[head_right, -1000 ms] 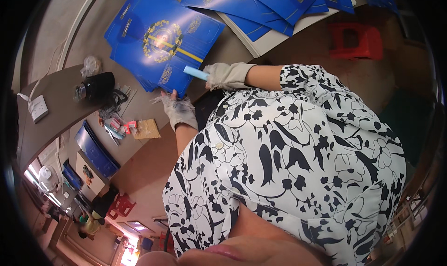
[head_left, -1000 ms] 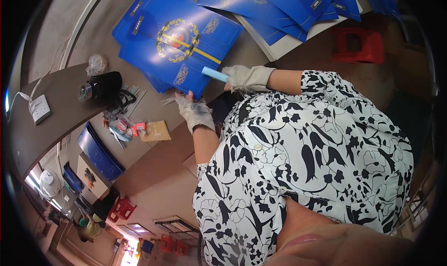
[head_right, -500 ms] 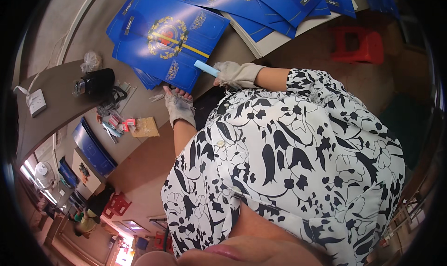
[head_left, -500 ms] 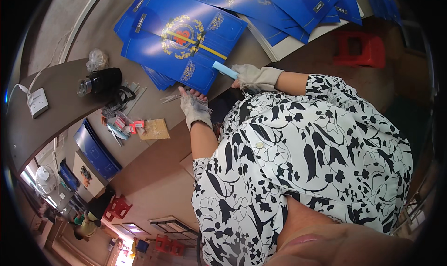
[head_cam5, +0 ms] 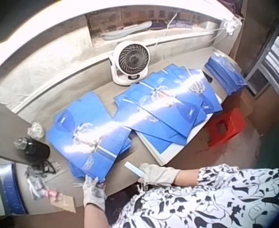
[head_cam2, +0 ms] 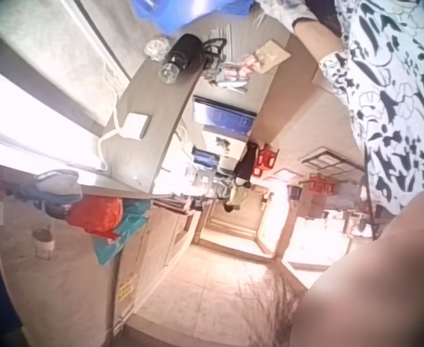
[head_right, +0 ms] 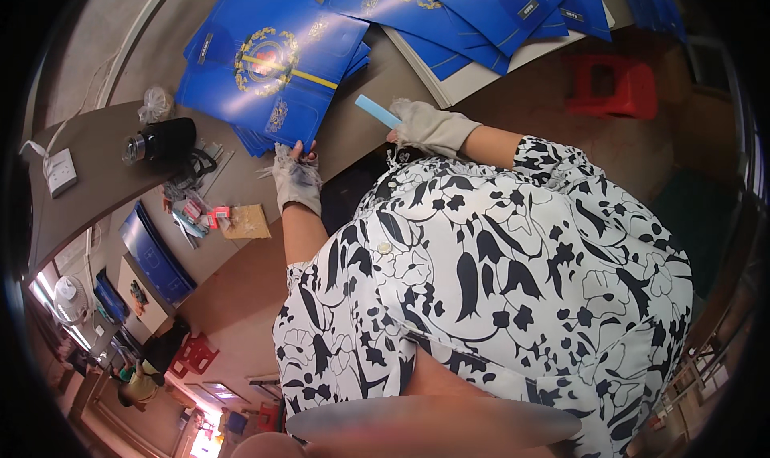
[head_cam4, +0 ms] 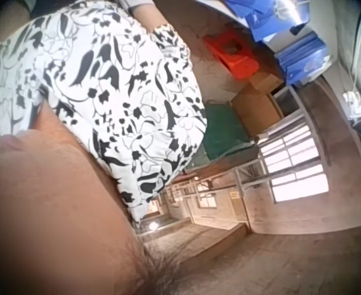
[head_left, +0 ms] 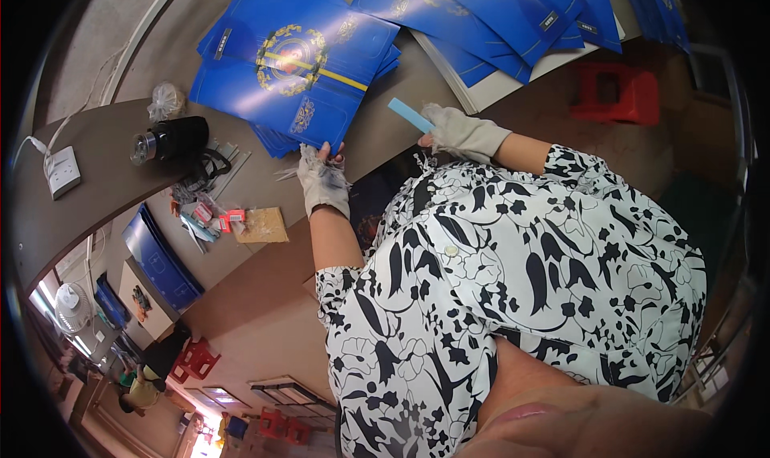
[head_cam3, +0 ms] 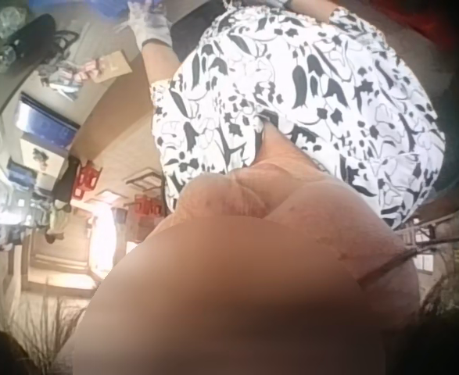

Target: Folding blue cardboard folders and stapling them into a final shape.

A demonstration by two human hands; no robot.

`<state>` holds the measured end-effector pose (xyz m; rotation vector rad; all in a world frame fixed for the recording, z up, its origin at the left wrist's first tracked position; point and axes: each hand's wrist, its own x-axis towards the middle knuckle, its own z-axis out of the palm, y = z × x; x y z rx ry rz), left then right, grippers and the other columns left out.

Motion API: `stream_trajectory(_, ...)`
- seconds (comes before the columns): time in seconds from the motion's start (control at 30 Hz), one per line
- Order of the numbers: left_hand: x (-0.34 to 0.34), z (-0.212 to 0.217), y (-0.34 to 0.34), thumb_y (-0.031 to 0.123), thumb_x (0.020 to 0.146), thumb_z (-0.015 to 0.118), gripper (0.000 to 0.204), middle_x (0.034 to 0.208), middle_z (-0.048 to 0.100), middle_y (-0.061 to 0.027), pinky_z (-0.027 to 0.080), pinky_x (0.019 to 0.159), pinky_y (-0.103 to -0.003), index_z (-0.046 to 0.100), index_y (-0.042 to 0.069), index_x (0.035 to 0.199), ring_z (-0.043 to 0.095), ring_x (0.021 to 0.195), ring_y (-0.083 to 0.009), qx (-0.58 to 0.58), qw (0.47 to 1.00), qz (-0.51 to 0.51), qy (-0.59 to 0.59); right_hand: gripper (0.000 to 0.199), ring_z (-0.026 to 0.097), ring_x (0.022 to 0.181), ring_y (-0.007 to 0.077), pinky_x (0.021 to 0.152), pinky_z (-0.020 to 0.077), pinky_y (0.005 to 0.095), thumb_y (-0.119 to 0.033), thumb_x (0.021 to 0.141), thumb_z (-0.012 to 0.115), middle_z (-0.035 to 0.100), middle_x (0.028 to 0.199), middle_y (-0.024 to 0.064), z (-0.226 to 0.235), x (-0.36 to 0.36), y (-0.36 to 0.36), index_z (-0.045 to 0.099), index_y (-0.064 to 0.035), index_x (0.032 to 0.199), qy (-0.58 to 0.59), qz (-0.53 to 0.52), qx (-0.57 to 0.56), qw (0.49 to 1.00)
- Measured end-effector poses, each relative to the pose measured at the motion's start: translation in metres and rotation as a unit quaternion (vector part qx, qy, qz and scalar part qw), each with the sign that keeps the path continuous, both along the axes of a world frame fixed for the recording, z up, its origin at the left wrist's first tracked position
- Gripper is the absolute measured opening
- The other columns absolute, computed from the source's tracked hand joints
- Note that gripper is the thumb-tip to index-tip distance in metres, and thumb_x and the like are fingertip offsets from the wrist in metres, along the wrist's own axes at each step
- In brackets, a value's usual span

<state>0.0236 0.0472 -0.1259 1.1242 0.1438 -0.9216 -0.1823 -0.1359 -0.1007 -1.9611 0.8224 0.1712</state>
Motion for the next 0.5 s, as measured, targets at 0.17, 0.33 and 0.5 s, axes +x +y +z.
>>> stream_trajectory(0.17, -0.009, -0.018, 0.006, -0.003, 0.076, 0.061, 0.047, 0.105, 0.054, -0.01, 0.046, 0.059, -0.022, 0.042, 0.0, 0.119, 0.058, 0.08, -0.018, -0.032, 0.999, 0.03, 0.022, 0.037, 0.057, 0.09, 0.0374, 0.077, 0.0448, 0.0406, -0.026, 0.07, 0.069, 0.058, 0.096, 0.0225, 0.004, 0.013, 0.002, 0.057, 0.0, 0.093, -0.004, 0.011, -0.029, 1.0)
stream_trajectory(0.33, -0.011, -0.022, 0.004, -0.004, 0.076, 0.06, 0.047, 0.105, 0.054, -0.0093, 0.045, 0.06, -0.021, 0.042, 0.001, 0.119, 0.057, 0.079, -0.0169, -0.046, 0.998, 0.035, 0.01, 0.04, 0.056, 0.088, 0.0381, 0.076, 0.0444, 0.0417, -0.031, 0.067, 0.071, 0.058, 0.094, 0.0218, 0.016, 0.022, 0.005, 0.058, -0.0011, 0.09, 0.036, 0.066, -0.053, 0.996)
stream_trajectory(0.5, -0.009, -0.027, 0.002, -0.005, 0.077, 0.06, 0.042, 0.1, 0.054, -0.0088, 0.045, 0.06, -0.023, 0.043, 0.003, 0.115, 0.056, 0.077, -0.0174, -0.063, 0.998, 0.025, 0.004, 0.045, 0.057, 0.088, 0.0373, 0.076, 0.0448, 0.0408, -0.033, 0.065, 0.073, 0.058, 0.096, 0.0206, 0.009, 0.033, 0.009, 0.058, -0.0011, 0.093, 0.032, 0.051, -0.016, 0.998)
